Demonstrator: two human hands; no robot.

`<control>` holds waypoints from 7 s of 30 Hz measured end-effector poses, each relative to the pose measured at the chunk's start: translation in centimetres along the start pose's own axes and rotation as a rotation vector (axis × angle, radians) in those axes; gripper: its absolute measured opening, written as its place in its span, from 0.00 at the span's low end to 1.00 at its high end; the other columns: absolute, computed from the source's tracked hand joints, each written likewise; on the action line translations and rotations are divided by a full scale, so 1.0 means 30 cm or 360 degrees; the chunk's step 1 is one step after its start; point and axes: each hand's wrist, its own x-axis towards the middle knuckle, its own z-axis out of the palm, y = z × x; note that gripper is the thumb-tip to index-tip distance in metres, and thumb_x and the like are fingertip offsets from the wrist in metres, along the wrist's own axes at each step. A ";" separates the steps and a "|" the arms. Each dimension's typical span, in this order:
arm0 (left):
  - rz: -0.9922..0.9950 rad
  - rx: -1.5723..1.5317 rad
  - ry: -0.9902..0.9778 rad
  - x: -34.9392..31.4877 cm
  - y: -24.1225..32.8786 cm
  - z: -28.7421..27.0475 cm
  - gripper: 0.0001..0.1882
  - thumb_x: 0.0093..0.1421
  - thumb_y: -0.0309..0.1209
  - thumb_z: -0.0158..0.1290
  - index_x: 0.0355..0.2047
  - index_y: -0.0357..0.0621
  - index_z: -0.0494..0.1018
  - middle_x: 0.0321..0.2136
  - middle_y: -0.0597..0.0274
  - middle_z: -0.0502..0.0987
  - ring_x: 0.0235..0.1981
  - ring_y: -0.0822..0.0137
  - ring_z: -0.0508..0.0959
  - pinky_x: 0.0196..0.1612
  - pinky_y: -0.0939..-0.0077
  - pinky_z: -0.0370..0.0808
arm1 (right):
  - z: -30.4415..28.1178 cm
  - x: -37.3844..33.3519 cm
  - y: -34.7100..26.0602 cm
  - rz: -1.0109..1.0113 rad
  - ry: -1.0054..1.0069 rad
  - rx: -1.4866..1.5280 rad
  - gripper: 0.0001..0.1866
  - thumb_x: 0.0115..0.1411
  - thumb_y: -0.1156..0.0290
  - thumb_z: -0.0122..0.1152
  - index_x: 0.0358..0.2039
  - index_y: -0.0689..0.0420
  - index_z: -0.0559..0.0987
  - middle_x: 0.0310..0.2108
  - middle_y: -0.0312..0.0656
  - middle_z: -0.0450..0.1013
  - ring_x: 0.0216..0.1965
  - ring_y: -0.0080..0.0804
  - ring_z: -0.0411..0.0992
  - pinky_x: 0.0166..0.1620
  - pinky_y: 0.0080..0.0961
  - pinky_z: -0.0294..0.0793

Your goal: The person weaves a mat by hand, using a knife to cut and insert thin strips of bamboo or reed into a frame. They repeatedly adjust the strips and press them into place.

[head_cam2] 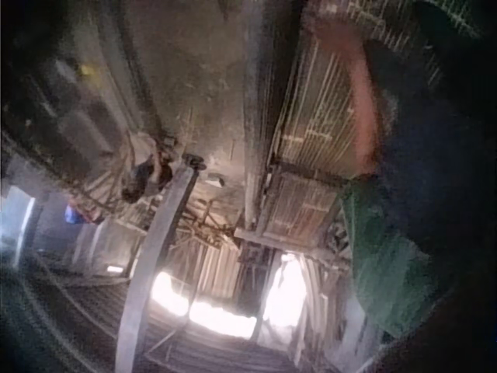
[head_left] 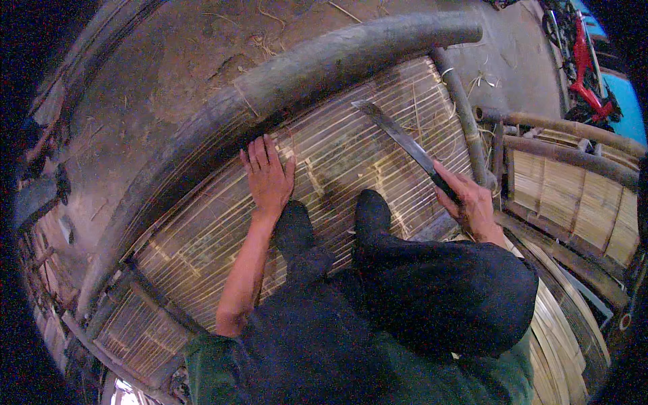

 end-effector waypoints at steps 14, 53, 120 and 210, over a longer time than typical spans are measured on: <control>-0.0077 -0.0113 0.0025 -0.011 -0.002 -0.028 0.34 0.58 0.43 0.50 0.58 0.32 0.58 0.55 0.44 0.60 0.59 0.48 0.59 0.64 0.49 0.50 | -0.142 0.257 -0.079 -0.0224 -0.0245 -0.0297 0.25 0.58 0.62 0.56 0.57 0.41 0.68 0.28 0.48 0.73 0.30 0.48 0.73 0.34 0.40 0.73; -0.0076 0.0046 0.0020 0.004 0.003 -0.021 0.34 0.58 0.45 0.49 0.58 0.35 0.59 0.55 0.46 0.62 0.57 0.50 0.62 0.62 0.50 0.52 | -0.277 0.100 -0.032 -0.0311 0.0059 -0.0167 0.26 0.52 0.73 0.60 0.53 0.48 0.71 0.33 0.47 0.74 0.36 0.44 0.74 0.40 0.32 0.74; -0.0424 0.0014 0.0176 -0.010 -0.167 -0.056 0.20 0.58 0.38 0.49 0.48 0.41 0.67 0.49 0.48 0.66 0.55 0.50 0.61 0.59 0.53 0.53 | 0.493 -0.055 -0.008 0.0588 0.0134 0.0765 0.18 0.55 0.64 0.62 0.42 0.58 0.69 0.22 0.50 0.73 0.24 0.48 0.73 0.28 0.35 0.69; -0.0551 -0.3063 -0.1352 0.190 0.444 -0.593 0.22 0.67 0.39 0.41 0.58 0.45 0.59 0.08 0.74 0.56 0.05 0.81 0.52 0.11 0.85 0.55 | 0.010 0.181 0.051 -0.0182 0.1156 -0.0039 0.13 0.42 0.64 0.65 0.23 0.54 0.70 0.21 0.44 0.71 0.26 0.45 0.73 0.27 0.42 0.69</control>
